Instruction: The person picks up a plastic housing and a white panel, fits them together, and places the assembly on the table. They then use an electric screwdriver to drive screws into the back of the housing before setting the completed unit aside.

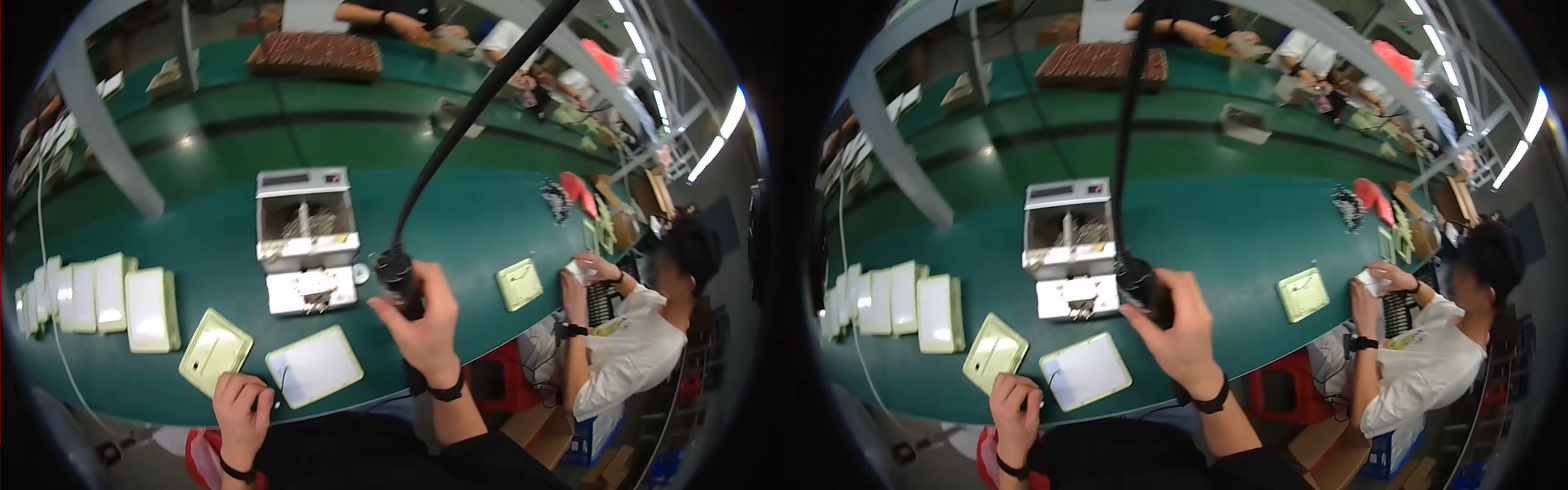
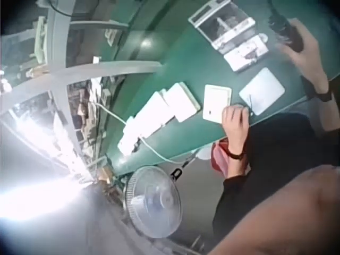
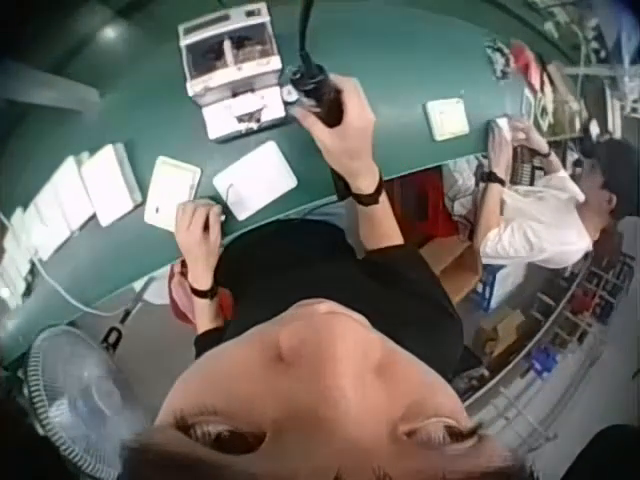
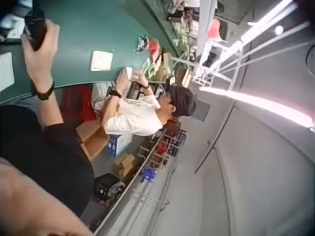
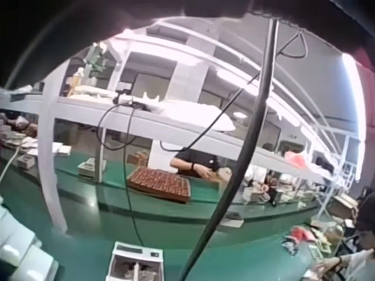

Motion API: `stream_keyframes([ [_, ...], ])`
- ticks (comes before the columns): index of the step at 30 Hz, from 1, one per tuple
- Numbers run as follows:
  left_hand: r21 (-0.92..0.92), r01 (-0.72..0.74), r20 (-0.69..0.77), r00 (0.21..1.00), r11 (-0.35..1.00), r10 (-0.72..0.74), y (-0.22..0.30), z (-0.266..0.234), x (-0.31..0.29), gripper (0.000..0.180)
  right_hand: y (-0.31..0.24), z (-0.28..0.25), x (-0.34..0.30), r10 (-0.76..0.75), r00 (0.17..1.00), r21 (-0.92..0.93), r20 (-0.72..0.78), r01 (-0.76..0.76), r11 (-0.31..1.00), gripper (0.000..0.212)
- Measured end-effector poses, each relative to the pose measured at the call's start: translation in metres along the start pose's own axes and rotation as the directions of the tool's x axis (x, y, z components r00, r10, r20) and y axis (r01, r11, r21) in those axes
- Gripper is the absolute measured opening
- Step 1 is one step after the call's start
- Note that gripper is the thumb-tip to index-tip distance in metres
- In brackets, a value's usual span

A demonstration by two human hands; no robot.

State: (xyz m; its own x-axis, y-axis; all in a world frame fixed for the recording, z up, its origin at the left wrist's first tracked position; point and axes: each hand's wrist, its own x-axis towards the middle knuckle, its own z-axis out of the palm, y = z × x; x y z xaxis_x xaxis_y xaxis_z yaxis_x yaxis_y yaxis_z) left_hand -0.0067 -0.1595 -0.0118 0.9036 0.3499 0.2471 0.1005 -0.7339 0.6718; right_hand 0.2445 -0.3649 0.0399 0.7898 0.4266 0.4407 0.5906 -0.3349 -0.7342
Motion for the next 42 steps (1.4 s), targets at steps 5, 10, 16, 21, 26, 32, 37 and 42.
stream_keyframes([
  [5, 0.218, -0.018, 0.083, 0.997, 0.976, 0.0, 0.02, 0.016, 0.01, 0.055, -0.008, 0.002, 0.003, -0.081, 0.976, -0.067, -0.204, 0.069, 0.995, 0.057],
  [10, 0.225, -0.022, 0.167, 0.986, 0.974, -0.016, 0.005, 0.02, 0.005, 0.077, -0.022, -0.001, -0.037, -0.59, 0.806, 0.062, -0.05, 0.592, 0.803, 0.052],
  [16, 0.196, -0.035, 0.141, 0.99, 0.98, 0.008, 0.002, 0.023, 0.01, 0.074, -0.026, 0.06, -0.058, -0.358, 0.765, 0.092, 0.536, 0.368, 0.925, 0.032],
  [21, 0.167, -0.062, 0.15, 0.988, 0.984, 0.037, 0.0, 0.022, 0.011, 0.072, -0.018, 0.072, -0.066, -0.302, 0.697, -0.053, 0.651, 0.438, 0.897, 0.028],
  [26, 0.18, -0.129, 0.197, 0.976, 0.975, 0.093, 0.002, 0.023, 0.013, 0.072, -0.018, 0.069, -0.065, -0.322, 0.714, -0.064, 0.621, 0.455, 0.888, 0.029],
  [32, 0.189, -0.141, 0.207, 0.973, 0.972, 0.101, 0.0, 0.024, 0.014, 0.073, -0.012, 0.072, -0.068, -0.305, 0.718, -0.099, 0.626, 0.46, 0.882, 0.03],
  [37, 0.2, -0.155, 0.203, 0.972, 0.967, 0.114, -0.001, 0.025, 0.015, 0.074, -0.011, 0.075, -0.069, -0.312, 0.745, -0.098, 0.59, 0.45, 0.888, 0.028],
  [42, 0.19, -0.147, 0.199, 0.974, 0.971, 0.109, -0.003, 0.026, 0.015, 0.072, -0.014, 0.075, -0.068, -0.309, 0.73, -0.135, 0.61, 0.479, 0.867, 0.024],
])
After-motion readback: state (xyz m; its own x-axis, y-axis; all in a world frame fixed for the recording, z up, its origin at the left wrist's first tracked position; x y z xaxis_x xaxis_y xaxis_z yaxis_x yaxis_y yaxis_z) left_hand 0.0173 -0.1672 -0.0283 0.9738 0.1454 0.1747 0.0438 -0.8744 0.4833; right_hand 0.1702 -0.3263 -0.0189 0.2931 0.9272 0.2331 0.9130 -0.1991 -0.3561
